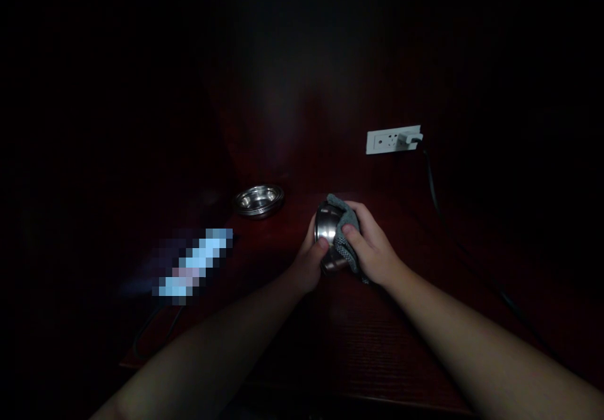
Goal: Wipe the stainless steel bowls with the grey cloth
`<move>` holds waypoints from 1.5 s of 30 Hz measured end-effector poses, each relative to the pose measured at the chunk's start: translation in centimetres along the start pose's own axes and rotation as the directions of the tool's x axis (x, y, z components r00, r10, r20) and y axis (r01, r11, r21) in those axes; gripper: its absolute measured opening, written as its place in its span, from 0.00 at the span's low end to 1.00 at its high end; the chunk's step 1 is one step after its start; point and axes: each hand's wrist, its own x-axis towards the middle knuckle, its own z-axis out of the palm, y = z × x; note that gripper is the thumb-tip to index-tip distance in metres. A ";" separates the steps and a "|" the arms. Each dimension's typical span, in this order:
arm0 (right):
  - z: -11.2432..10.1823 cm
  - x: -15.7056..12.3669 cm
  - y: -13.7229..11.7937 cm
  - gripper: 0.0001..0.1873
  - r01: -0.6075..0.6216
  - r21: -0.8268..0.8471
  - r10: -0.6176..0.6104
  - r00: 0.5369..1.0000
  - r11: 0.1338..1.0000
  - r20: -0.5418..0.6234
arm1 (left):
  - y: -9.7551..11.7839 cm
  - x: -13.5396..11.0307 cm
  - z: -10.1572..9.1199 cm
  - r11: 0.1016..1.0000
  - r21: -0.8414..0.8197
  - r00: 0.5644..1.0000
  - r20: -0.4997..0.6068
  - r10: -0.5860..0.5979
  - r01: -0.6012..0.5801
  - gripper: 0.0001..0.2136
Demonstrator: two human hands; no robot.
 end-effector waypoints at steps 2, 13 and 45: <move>0.0 0.0 0.0 0.25 0.002 0.010 -0.002 1.000 1.000 0.001 | 0.0 0.0 0.0 1.000 -0.009 1.000 0.003 0.001 -0.001 0.41; 0.0 0.1 0.1 0.23 -0.012 -0.002 0.012 1.000 1.000 -0.021 | 0.2 0.0 0.0 1.000 0.004 1.000 0.011 -0.012 0.012 0.42; 0.0 0.1 0.3 0.24 0.003 0.014 -0.003 1.000 1.000 0.013 | 0.3 -0.1 0.0 0.996 0.058 0.997 0.046 0.063 -0.065 0.45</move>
